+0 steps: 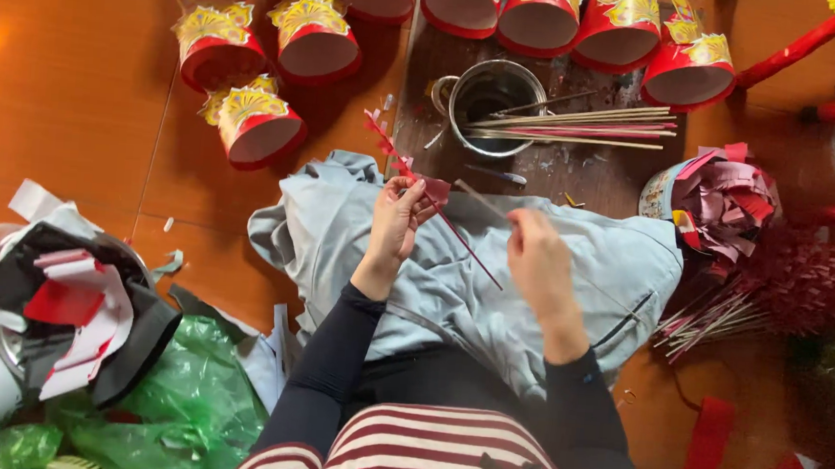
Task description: Assembling festive red paper decorations by gluing paper components onto wooden sticks.
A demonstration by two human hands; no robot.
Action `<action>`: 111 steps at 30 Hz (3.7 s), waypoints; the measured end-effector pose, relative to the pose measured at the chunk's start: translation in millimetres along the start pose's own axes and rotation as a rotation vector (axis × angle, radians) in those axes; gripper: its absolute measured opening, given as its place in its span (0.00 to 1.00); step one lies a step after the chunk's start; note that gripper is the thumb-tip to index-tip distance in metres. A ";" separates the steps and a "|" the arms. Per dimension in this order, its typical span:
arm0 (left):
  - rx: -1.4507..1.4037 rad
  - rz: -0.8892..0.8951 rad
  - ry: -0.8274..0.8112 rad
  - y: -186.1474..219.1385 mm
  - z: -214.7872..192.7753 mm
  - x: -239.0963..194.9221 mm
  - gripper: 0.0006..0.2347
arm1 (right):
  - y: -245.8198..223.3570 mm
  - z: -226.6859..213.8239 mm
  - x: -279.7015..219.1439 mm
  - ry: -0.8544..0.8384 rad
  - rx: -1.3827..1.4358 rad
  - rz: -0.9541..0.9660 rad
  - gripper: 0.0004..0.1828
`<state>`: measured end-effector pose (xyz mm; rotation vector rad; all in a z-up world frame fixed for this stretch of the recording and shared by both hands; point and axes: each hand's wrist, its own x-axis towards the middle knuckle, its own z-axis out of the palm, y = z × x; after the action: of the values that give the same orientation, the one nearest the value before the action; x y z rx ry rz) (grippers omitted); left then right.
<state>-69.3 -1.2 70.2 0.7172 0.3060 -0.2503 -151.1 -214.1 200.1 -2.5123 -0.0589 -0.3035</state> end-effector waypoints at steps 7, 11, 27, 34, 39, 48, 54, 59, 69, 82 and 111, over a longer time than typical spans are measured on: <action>0.002 -0.013 -0.072 -3.3 40.2 -36.9 0.07 | -11.7 -6.5 -49.6 0.051 0.155 -0.070 0.14; 0.051 -0.036 -0.113 -13.3 50.3 -46.8 0.06 | -3.0 -14.0 -60.6 0.114 0.165 -0.030 0.11; 0.036 -0.110 -0.158 -38.2 66.4 -67.9 0.05 | -8.5 -22.7 -96.2 0.205 0.081 -0.071 0.14; 0.202 -0.132 -0.266 -29.0 87.1 -81.9 0.10 | -4.5 -40.9 -107.0 0.172 0.080 -0.023 0.07; 0.236 -0.130 -0.256 -34.3 93.5 -86.0 0.13 | -8.1 -51.7 -107.6 0.194 0.066 -0.026 0.10; 0.220 -0.140 -0.288 -37.0 98.3 -85.8 0.16 | -4.5 -56.9 -109.3 0.163 0.136 0.022 0.11; 0.283 -0.146 -0.296 -40.7 99.6 -86.8 0.18 | 7.6 -49.6 -119.4 0.169 0.126 0.011 0.09; 0.359 -0.107 -0.292 -39.8 99.9 -89.5 0.19 | 0.3 -55.7 -115.3 0.126 0.171 0.066 0.11; 0.380 -0.009 -0.198 -48.9 90.0 -78.3 0.20 | 13.9 -50.5 -126.2 0.243 -0.017 0.014 0.09; 0.341 -0.142 -0.227 -34.5 65.9 -57.9 0.19 | 173.9 -136.1 -170.3 0.773 -0.127 0.644 0.08; 0.492 -0.272 0.038 -66.0 22.8 -24.2 0.08 | 401.8 -94.5 63.3 0.580 -0.288 0.357 0.20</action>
<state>-109.1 -61.7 55.3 1.1677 0.3834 -0.5828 -64.3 -598.9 63.2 -2.5423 0.6974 -0.9241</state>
